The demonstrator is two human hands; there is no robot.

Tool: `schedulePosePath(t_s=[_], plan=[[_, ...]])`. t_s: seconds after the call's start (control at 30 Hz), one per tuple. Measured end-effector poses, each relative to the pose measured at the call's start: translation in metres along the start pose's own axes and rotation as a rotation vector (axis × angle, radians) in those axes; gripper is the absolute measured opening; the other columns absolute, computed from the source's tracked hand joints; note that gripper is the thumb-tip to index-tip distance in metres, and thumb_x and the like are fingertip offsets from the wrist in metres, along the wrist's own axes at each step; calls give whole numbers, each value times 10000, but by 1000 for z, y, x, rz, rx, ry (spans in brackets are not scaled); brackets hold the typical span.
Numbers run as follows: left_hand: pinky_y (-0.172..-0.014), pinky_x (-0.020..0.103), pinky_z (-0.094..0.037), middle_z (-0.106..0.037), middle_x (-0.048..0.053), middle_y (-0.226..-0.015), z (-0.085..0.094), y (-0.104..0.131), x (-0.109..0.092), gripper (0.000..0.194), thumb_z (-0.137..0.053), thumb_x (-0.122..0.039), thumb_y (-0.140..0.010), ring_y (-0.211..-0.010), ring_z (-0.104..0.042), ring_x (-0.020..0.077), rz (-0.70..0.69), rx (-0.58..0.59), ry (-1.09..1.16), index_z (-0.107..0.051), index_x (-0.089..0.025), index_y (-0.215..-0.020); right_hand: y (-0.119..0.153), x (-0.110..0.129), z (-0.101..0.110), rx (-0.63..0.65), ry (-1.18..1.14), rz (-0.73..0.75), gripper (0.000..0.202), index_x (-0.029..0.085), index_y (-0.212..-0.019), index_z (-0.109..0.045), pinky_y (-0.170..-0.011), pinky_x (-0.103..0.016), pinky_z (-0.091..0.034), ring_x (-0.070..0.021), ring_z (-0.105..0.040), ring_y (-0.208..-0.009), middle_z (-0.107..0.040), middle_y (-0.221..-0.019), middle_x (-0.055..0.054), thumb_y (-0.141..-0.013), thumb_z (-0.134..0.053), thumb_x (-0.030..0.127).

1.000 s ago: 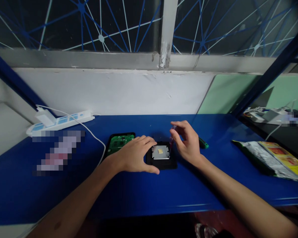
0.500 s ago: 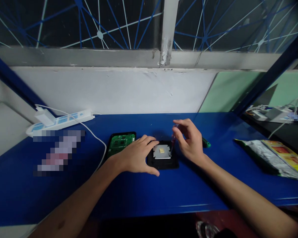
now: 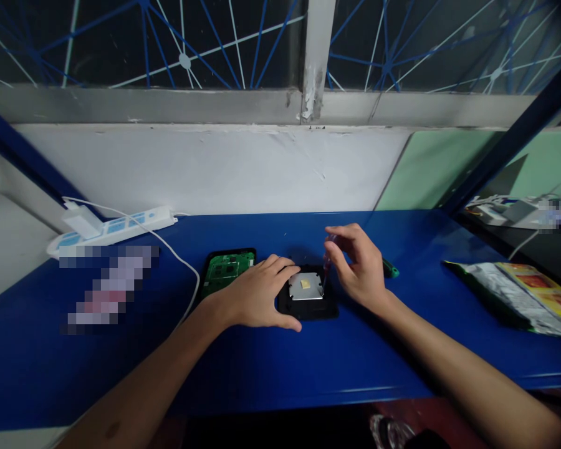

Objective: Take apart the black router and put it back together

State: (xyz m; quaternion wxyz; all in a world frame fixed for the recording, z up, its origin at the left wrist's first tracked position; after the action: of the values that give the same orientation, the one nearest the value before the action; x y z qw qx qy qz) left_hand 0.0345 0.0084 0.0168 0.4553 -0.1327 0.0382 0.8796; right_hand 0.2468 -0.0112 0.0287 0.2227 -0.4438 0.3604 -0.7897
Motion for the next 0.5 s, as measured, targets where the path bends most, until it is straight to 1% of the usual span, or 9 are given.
schedulePosePath(t_s=[0.13,0.27,0.4,0.5], plan=[[-1085,514,-419,-533,152,-1404,1,1,-1,947,-693,-753,-702,-1293,-475,360,1,6,10,-491,-159,-1412,0,2,0,11,-3,4,242,280,-1194,-582,-680,-360,-572,-150,-628,-743,-591,-928,-23,-969,-548,198],[-1097,500,-409,-537,146,-1399,1,1,-1,956,-710,-744,-704,-1292,-476,356,-4,4,7,-477,-156,-1421,1,4,1,14,-15,11,239,278,-1192,-581,-679,-367,-580,-162,-646,-756,-604,-945,-37,-976,-520,194],[-1090,506,-410,-533,139,-1406,0,1,-1,934,-683,-758,-724,-1297,-475,360,-10,-12,17,-467,-186,-1431,2,3,2,5,5,24,253,278,-1190,-592,-679,-372,-586,-169,-652,-753,-616,-941,-40,-961,-545,184],[-1096,518,-403,-534,143,-1400,0,1,-1,926,-675,-755,-728,-1290,-479,365,-14,-9,11,-470,-189,-1431,2,3,2,10,8,36,263,278,-1190,-597,-683,-373,-589,-173,-658,-766,-624,-939,-39,-949,-563,177]])
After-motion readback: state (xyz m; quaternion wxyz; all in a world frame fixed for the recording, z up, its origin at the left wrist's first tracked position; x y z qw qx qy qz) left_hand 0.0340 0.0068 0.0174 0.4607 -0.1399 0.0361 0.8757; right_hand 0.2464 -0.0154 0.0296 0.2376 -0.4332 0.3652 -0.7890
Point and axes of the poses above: each hand's wrist, its own y-axis away from the middle knuckle, its own z-axis out of the back of the hand, x = y × z, the point moved 2 cm from there along -y, towards the middle knuckle
